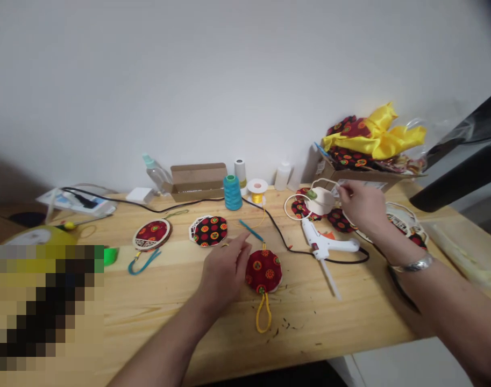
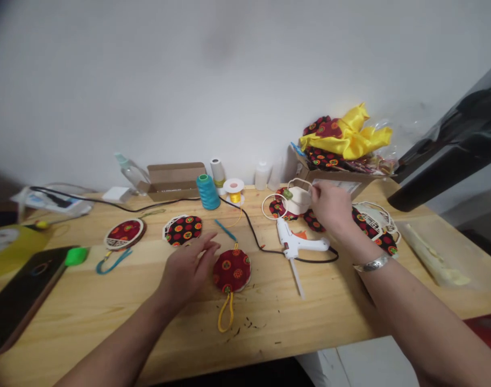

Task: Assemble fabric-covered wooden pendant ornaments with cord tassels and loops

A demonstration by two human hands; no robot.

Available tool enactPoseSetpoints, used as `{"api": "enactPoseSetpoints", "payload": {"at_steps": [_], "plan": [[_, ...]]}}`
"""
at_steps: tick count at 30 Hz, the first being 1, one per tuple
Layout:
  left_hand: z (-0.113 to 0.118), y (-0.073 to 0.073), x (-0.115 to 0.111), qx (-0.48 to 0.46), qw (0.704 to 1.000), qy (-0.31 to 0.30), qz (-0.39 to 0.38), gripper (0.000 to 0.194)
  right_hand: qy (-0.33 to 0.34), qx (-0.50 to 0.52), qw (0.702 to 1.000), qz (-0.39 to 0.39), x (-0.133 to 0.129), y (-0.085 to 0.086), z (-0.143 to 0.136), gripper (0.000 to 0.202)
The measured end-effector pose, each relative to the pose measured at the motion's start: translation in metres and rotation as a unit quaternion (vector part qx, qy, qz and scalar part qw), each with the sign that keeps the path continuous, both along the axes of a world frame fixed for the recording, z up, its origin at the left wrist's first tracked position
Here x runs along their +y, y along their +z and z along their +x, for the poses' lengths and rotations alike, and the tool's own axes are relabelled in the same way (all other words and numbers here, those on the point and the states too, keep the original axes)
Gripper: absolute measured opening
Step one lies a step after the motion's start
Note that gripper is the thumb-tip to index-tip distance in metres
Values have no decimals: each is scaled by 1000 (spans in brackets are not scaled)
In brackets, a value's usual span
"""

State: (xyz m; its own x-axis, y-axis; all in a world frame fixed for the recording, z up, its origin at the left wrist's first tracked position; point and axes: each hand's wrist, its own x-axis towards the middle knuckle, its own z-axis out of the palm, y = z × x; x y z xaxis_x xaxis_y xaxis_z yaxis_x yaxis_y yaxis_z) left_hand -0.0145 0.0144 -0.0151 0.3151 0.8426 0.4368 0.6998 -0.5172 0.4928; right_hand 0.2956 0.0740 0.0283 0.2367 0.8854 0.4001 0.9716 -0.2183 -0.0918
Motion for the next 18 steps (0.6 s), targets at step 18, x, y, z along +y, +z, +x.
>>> {"api": "enactPoseSetpoints", "payload": {"at_steps": [18], "plan": [[-1, 43, -6, -351, 875, 39, -332, 36, 128, 590, 778, -175, -81, -4, -104, 27]]}}
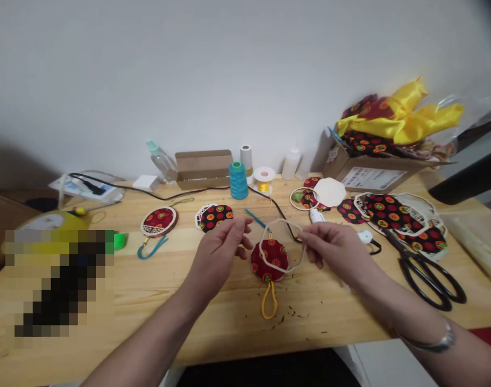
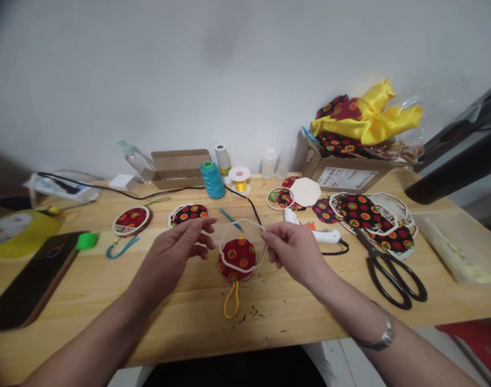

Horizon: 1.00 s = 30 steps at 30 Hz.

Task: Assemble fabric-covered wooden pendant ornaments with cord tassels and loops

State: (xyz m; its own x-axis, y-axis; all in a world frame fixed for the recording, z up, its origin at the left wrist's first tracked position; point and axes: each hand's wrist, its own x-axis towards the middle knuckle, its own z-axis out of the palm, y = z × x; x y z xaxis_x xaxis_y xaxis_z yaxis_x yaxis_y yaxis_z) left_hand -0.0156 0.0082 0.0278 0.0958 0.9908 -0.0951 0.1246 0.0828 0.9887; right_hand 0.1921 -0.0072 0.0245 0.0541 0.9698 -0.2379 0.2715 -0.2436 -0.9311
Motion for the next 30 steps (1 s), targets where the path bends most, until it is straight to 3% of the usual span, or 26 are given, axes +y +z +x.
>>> {"api": "enactPoseSetpoints", "payload": {"at_steps": [3, 6, 11, 25, 30], "plan": [[-2, -3, -1, 30, 999, -39, -4, 28, 17, 25, 998, -53, 3, -18, -13, 19], [-6, -19, 1, 61, 996, -61, -2, 21, 25, 26, 998, -51, 6, -29, -16, 14], [-12, -44, 4, 142, 988, -3, 54, 25, 38, 18, 999, -20, 6, -39, -16, 19], [-7, -48, -1, 236, 968, -33, 84, 26, 50, 11, 999, 1, 1, -43, -10, 22], [-8, -52, -2, 216, 972, -48, 82, 28, 57, 0, 998, 6, 1, -44, -10, 21]]}}
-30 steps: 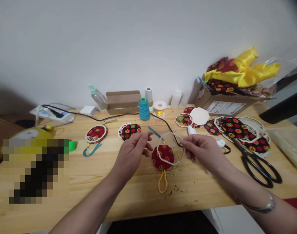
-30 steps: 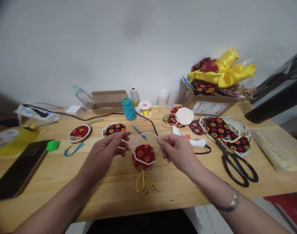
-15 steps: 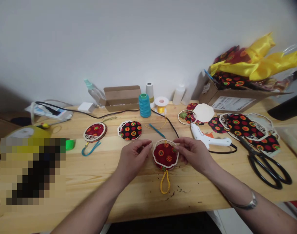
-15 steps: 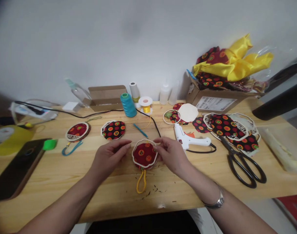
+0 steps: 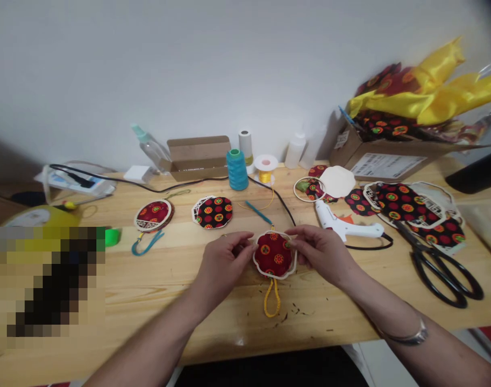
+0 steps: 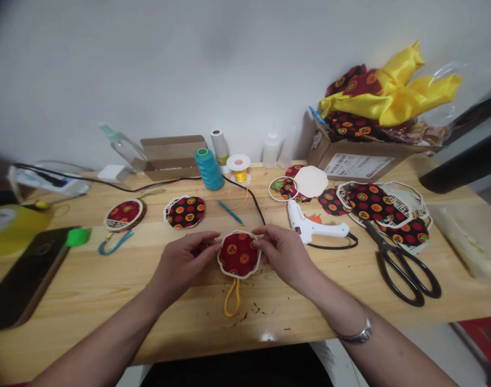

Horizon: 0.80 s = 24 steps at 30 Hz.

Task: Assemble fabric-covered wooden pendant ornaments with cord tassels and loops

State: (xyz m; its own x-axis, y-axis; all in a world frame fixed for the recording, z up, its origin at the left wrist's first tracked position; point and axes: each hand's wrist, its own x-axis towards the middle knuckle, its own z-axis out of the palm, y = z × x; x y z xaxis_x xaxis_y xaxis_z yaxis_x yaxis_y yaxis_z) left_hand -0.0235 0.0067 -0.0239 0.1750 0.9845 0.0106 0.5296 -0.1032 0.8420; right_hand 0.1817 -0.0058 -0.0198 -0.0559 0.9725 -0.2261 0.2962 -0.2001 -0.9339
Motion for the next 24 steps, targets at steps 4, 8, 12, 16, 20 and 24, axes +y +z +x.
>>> {"api": "enactPoseSetpoints", "payload": {"at_steps": [4, 8, 12, 16, 20, 24], "plan": [[1, -1, -1, -6, 1000, -5, -5, 27, -2, 4, 1000, -9, 1, 2, -1, 22], [3, 2, -2, -29, 999, -11, -25, 24, -9, 23, 999, -23, 2, 3, -2, 23], [3, 2, -1, -70, 994, 7, -80, 31, -13, 21, 999, -20, 3, 3, 0, 26], [4, 6, -1, -87, 992, 5, -95, 34, -3, 30, 999, -10, 4, 1, 4, 28], [5, 10, -3, -84, 992, 3, -98, 30, 8, 16, 1000, 12, 4, 0, 6, 27], [4, 6, -3, -64, 994, 1, -84, 30, 21, -41, 998, 48, 4, 0, 6, 24]]}}
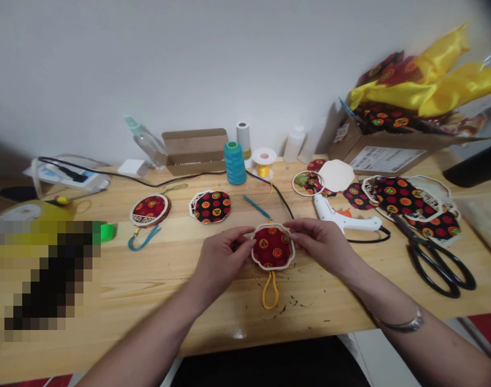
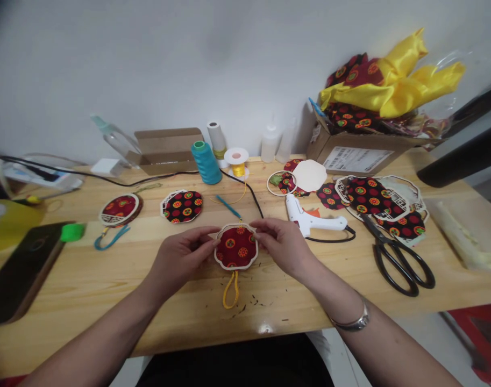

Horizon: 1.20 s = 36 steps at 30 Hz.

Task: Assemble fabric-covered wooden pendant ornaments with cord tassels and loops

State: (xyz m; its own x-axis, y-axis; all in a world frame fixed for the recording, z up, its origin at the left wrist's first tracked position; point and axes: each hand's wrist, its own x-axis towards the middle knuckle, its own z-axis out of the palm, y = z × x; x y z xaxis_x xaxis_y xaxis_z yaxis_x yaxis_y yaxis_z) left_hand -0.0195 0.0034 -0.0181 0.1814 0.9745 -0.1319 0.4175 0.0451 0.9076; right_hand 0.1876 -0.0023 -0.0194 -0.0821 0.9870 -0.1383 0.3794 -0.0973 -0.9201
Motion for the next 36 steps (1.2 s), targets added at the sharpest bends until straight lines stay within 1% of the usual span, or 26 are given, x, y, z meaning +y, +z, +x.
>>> {"api": "enactPoseSetpoints", "payload": {"at_steps": [3, 5, 9, 14, 17, 25, 36], "plan": [[-1, -3, 1, 17, 1000, 0, 14, 30, 10, -48, 998, 32, 0, 0, 1, 25], [-1, -3, 2, 23, 999, -2, 23, 30, 15, -68, 997, 39, 0, 0, 1, 25], [0, -2, 2, 32, 999, -12, 37, 29, 23, -96, 993, 59, 0, -2, 2, 23], [-2, -6, 1, 43, 996, -27, 69, 28, 22, -119, 988, 96, -1, -6, 3, 22], [-2, -7, 2, 61, 994, -29, 91, 28, 23, -130, 987, 95, -2, -6, 2, 23], [-2, -6, 3, 85, 990, -29, 108, 27, 39, -121, 990, 61, -4, -1, 0, 26], [0, -5, 3, 116, 985, -37, 122, 26, 49, -129, 988, 72, -5, -5, 1, 24]]}}
